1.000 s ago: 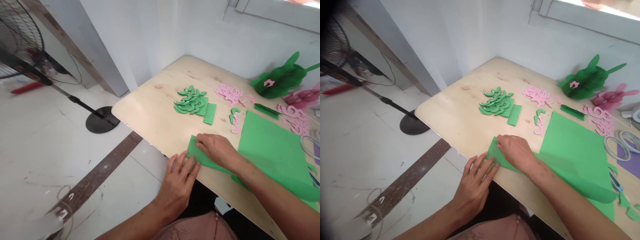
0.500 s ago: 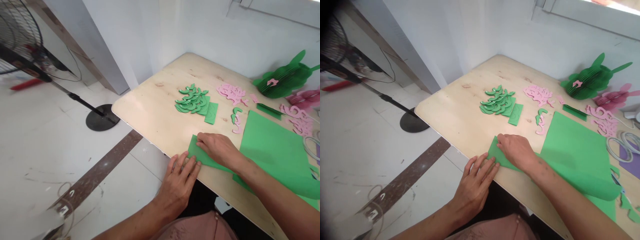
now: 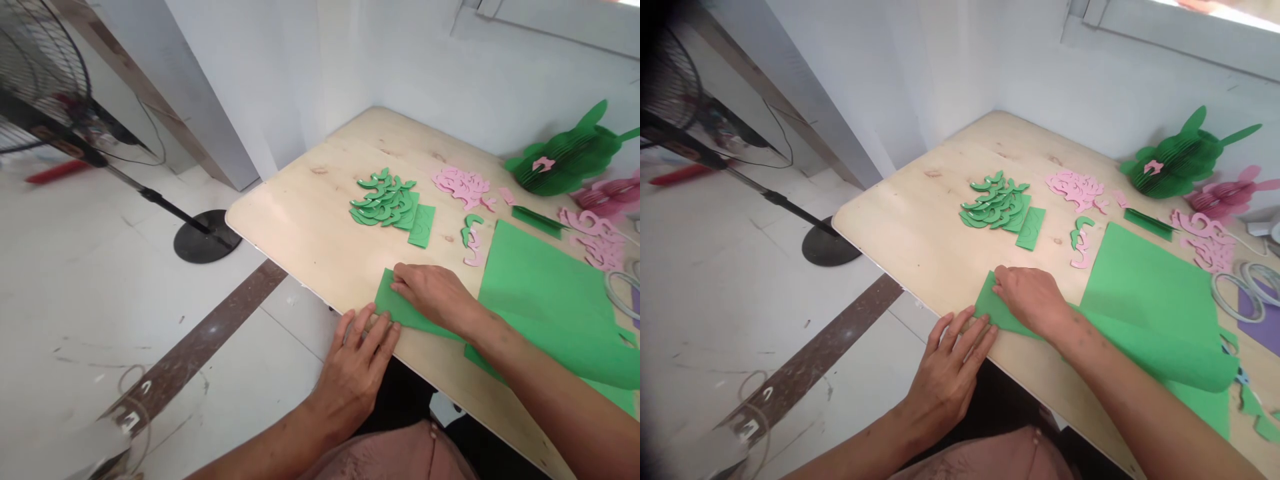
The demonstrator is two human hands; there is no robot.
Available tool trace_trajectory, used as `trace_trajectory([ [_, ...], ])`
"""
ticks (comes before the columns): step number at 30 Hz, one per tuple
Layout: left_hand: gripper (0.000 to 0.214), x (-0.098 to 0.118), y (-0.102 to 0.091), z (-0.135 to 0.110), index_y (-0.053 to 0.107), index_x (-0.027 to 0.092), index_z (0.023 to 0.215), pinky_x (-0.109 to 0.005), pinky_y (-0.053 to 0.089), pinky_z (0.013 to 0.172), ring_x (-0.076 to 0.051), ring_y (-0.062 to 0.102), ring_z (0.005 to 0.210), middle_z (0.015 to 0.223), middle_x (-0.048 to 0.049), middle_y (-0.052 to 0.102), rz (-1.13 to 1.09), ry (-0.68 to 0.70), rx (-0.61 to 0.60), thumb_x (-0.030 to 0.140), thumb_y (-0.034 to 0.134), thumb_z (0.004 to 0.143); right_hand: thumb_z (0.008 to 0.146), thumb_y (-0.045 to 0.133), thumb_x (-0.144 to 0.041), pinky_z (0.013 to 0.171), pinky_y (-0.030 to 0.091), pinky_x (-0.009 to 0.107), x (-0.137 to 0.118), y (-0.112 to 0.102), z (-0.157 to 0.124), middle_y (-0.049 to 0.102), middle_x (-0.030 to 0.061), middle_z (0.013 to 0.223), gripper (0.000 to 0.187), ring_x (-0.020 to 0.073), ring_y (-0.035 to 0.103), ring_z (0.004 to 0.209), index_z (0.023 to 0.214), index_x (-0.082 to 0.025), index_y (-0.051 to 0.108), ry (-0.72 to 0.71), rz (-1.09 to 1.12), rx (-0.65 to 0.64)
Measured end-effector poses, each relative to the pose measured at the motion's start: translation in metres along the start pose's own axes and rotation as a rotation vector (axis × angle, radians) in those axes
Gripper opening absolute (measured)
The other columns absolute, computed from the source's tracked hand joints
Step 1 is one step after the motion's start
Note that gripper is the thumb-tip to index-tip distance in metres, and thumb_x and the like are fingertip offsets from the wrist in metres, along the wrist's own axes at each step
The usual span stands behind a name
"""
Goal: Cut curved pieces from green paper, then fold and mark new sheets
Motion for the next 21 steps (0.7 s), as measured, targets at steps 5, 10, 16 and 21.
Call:
trace_trajectory([
  [5, 0.051, 0.0, -0.002, -0.001, 0.05, 0.011, 0.13, -0.051, 0.024, 0.11, -0.032, 0.03, 0.136, 0.136, -0.0111, 0.052, -0.006, -0.005, 0.024, 0.008, 0.044, 0.08, 0.095, 0.043, -0.029, 0.052, 0.023, 0.029, -0.001, 0.0, 0.001, 0.069, 0.0038, 0.086, 0.016, 0.0213, 0.065, 0.081, 0.09, -0.02, 0.055, 0.012, -0.027, -0.008],
  [10, 0.053, 0.001, -0.003, -0.003, 0.048, 0.011, 0.132, -0.051, 0.024, 0.11, -0.031, 0.03, 0.136, 0.137, -0.0106, 0.05, -0.002, -0.008, 0.01, 0.008, 0.045, 0.079, 0.095, 0.042, -0.029, 0.052, 0.024, 0.029, -0.001, -0.001, 0.001, 0.069, 0.0042, 0.086, 0.017, 0.0227, 0.065, 0.082, 0.091, -0.02, 0.055, 0.008, -0.039, -0.017],
  [16, 0.056, 0.007, -0.005, 0.004, 0.043, 0.01, 0.137, -0.054, 0.017, 0.112, -0.03, 0.023, 0.14, 0.142, -0.0107, 0.045, 0.029, -0.013, -0.04, 0.011, 0.044, 0.081, 0.095, 0.041, -0.03, 0.053, 0.027, 0.028, 0.0, -0.001, 0.001, 0.069, 0.0056, 0.089, 0.017, 0.023, 0.065, 0.082, 0.095, -0.02, 0.055, 0.013, -0.043, -0.035],
  [21, 0.058, 0.017, -0.003, 0.013, 0.032, 0.008, 0.142, -0.054, 0.009, 0.114, -0.027, 0.019, 0.142, 0.149, -0.0111, 0.035, 0.071, 0.04, -0.152, 0.016, 0.04, 0.085, 0.096, 0.04, -0.03, 0.056, 0.03, 0.028, 0.0, -0.002, 0.001, 0.068, 0.0069, 0.089, 0.019, 0.0227, 0.064, 0.082, 0.097, -0.019, 0.055, 0.013, -0.043, -0.056],
])
Point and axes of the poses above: each hand's wrist, its own z-axis towards the middle knuckle, its own y-axis out of the palm, x = y × z, the point moved 2 cm from there along z, towards the middle knuckle
